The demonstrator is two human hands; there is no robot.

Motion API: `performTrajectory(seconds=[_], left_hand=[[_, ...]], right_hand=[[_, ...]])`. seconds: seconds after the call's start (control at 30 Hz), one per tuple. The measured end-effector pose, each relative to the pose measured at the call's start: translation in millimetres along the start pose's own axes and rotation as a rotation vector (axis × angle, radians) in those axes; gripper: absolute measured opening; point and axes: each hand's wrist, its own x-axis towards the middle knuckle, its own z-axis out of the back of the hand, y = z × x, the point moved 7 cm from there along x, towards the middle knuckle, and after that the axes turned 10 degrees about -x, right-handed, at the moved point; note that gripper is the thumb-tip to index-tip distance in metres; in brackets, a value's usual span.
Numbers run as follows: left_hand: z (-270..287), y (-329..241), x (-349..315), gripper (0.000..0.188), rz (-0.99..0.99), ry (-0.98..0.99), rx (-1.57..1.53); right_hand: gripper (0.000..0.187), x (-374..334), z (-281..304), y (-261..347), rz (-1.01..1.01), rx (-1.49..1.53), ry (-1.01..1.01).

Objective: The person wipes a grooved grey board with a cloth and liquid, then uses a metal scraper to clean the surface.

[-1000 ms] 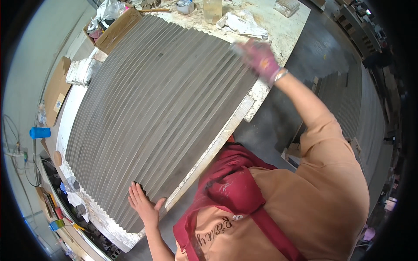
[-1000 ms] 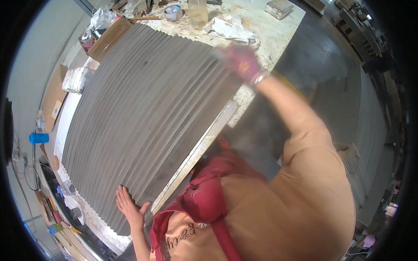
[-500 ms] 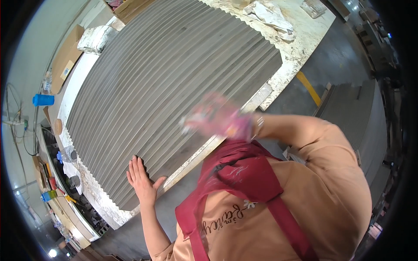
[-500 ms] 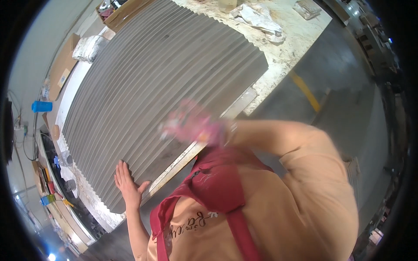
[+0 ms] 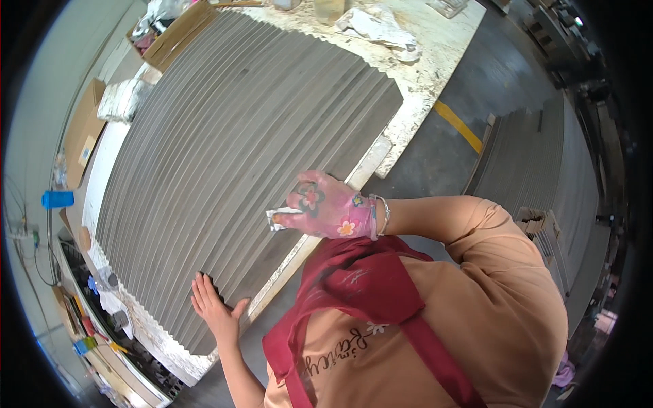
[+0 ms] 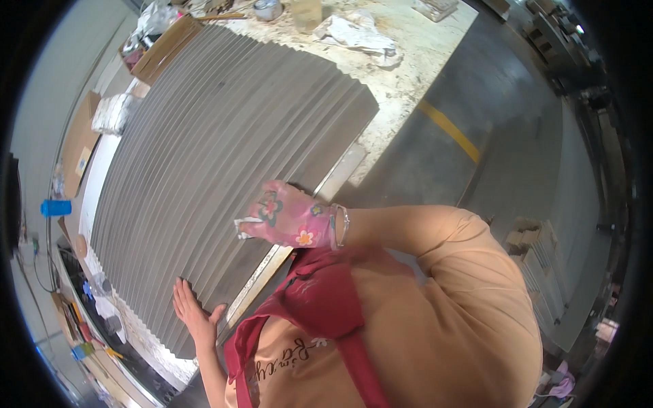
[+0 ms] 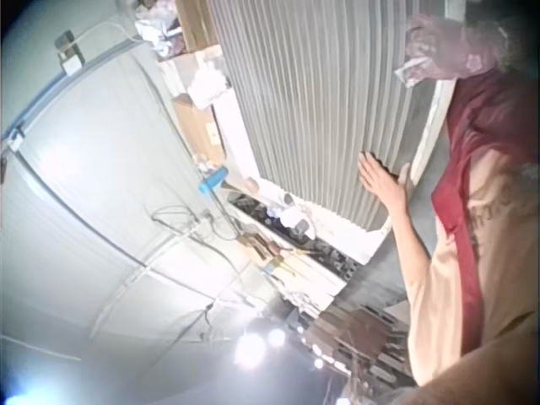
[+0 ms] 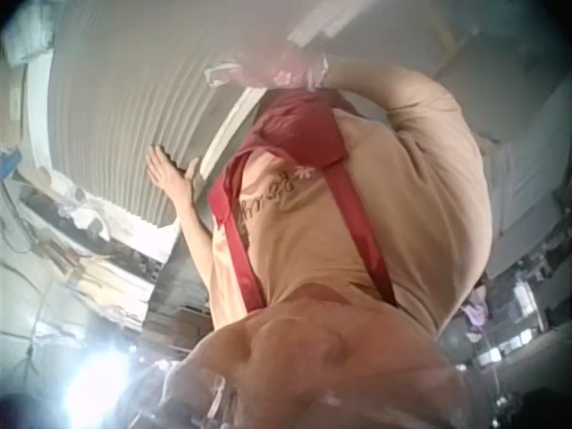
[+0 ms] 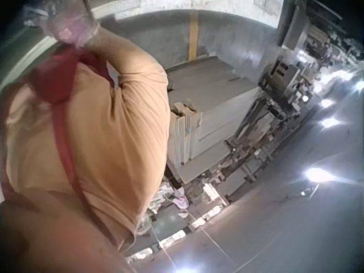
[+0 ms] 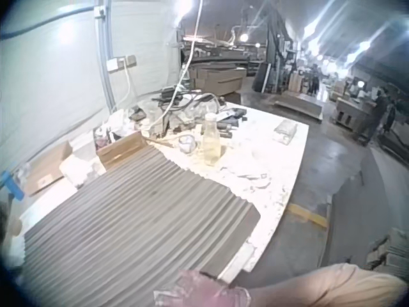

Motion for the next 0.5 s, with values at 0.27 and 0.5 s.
performTrajectory(seconds=[0.27, 0.5], left_hand=[[-3.2, -7.2, 3.3, 0.112, -0.013, 0.000, 0.002], [-1.1, 0.5, -4.4, 0.109, 0.014, -0.006, 0.026]], right_hand=[[0.042, -178.3, 4.7, -281.4, -0.912, -0.394, -0.642], [0.042, -52.2, 21.3, -71.3, -0.177, -0.207, -0.810]])
